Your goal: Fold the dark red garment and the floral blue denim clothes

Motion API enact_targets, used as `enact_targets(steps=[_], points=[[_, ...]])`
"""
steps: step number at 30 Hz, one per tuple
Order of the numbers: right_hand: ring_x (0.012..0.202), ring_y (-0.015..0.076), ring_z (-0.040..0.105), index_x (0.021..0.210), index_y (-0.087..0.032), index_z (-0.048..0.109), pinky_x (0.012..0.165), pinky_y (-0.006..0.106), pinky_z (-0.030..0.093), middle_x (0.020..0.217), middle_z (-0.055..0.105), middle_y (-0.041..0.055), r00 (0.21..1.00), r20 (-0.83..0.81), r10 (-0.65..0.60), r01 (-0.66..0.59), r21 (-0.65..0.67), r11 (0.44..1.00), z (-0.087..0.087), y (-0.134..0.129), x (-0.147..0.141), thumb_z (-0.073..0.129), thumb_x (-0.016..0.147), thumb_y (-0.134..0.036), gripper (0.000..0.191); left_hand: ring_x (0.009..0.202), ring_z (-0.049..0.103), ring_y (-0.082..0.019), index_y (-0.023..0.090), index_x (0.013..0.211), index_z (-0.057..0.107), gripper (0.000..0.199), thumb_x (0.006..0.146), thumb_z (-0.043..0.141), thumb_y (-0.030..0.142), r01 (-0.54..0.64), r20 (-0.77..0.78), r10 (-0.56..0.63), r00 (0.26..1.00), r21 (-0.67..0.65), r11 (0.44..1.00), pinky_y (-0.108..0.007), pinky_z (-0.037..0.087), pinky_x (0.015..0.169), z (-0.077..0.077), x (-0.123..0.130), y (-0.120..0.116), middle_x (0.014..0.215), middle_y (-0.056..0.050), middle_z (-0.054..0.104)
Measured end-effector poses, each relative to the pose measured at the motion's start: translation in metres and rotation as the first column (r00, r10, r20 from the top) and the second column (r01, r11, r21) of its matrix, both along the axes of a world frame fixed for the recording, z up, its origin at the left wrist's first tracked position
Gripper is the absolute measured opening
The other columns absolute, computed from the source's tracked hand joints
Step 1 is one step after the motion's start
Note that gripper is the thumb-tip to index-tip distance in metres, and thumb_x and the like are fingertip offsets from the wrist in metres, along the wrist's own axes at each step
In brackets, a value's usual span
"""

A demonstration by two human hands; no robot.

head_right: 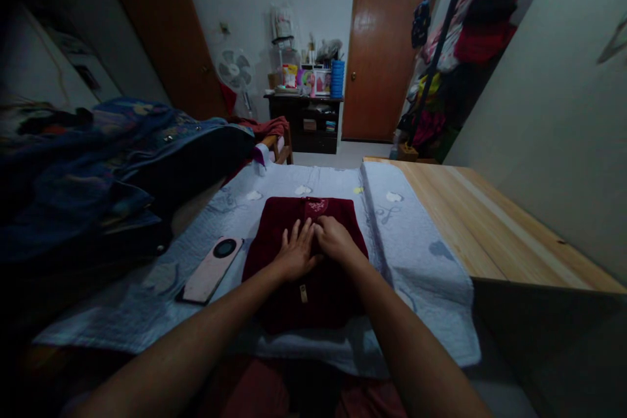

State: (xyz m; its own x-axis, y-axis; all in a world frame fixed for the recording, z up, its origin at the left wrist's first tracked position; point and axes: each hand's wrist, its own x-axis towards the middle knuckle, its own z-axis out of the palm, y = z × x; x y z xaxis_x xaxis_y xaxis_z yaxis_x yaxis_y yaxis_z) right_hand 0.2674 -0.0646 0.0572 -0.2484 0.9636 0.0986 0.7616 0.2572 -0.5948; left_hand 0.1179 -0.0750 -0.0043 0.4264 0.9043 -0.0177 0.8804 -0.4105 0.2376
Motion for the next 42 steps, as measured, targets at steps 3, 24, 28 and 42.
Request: enact_targets(steps=[3, 24, 28, 42], points=[[0.112, 0.0188, 0.058, 0.118, -0.015, 0.060, 0.098, 0.031, 0.042, 0.121, 0.064, 0.0118, 0.934, -0.333, -0.131, 0.167, 0.081, 0.983, -0.011, 0.024, -0.018, 0.039, 0.092, -0.025, 0.035, 0.148, -0.013, -0.035, 0.017, 0.155, 0.005, 0.088, 0.087, 0.046, 0.055, 0.007, 0.053, -0.006, 0.999, -0.021, 1.000, -0.065, 0.003, 0.115, 0.000, -0.003, 0.000, 0.163, -0.009, -0.004], [0.145, 0.0285, 0.022, 0.147, -0.027, 0.039, 0.114, 0.053, 0.021, 0.158, 0.029, 0.0064, 0.930, 0.244, -0.277, 0.207, 0.276, 0.938, -0.065, 0.008, -0.040, 0.045, 0.095, -0.034, 0.053, 0.133, 0.045, -0.023, 0.016, 0.127, 0.051, 0.041, 0.088, 0.041, 0.023, -0.285, 0.724, 0.191, 0.663, 0.008, 0.959, -0.043, 0.029, 0.116, 0.001, -0.031, 0.018, 0.137, -0.013, 0.053], [0.146, 0.0272, 0.020, 0.149, -0.029, 0.035, 0.115, 0.053, 0.020, 0.159, 0.026, 0.0046, 0.917, 0.277, -0.285, 0.220, 0.245, 0.944, -0.064, 0.008, -0.042, 0.043, 0.096, -0.036, 0.054, 0.140, 0.034, -0.030, 0.014, 0.130, 0.048, 0.053, 0.078, 0.054, 0.016, -0.533, 0.569, 0.368, 0.736, 0.150, 0.833, -0.049, 0.021, 0.118, 0.002, -0.038, 0.032, 0.143, -0.017, 0.046], [0.145, 0.0262, 0.020, 0.150, -0.029, 0.034, 0.115, 0.052, 0.018, 0.159, 0.026, 0.0052, 0.908, 0.279, -0.313, 0.240, 0.266, 0.934, -0.069, 0.010, -0.044, 0.042, 0.095, -0.035, 0.055, 0.070, 0.071, -0.027, 0.016, 0.084, 0.067, 0.019, 0.073, 0.070, 0.031, -0.136, 0.667, 0.744, 0.027, -0.735, 0.664, -0.041, 0.058, 0.071, 0.031, -0.094, 0.117, 0.071, -0.007, 0.072]])
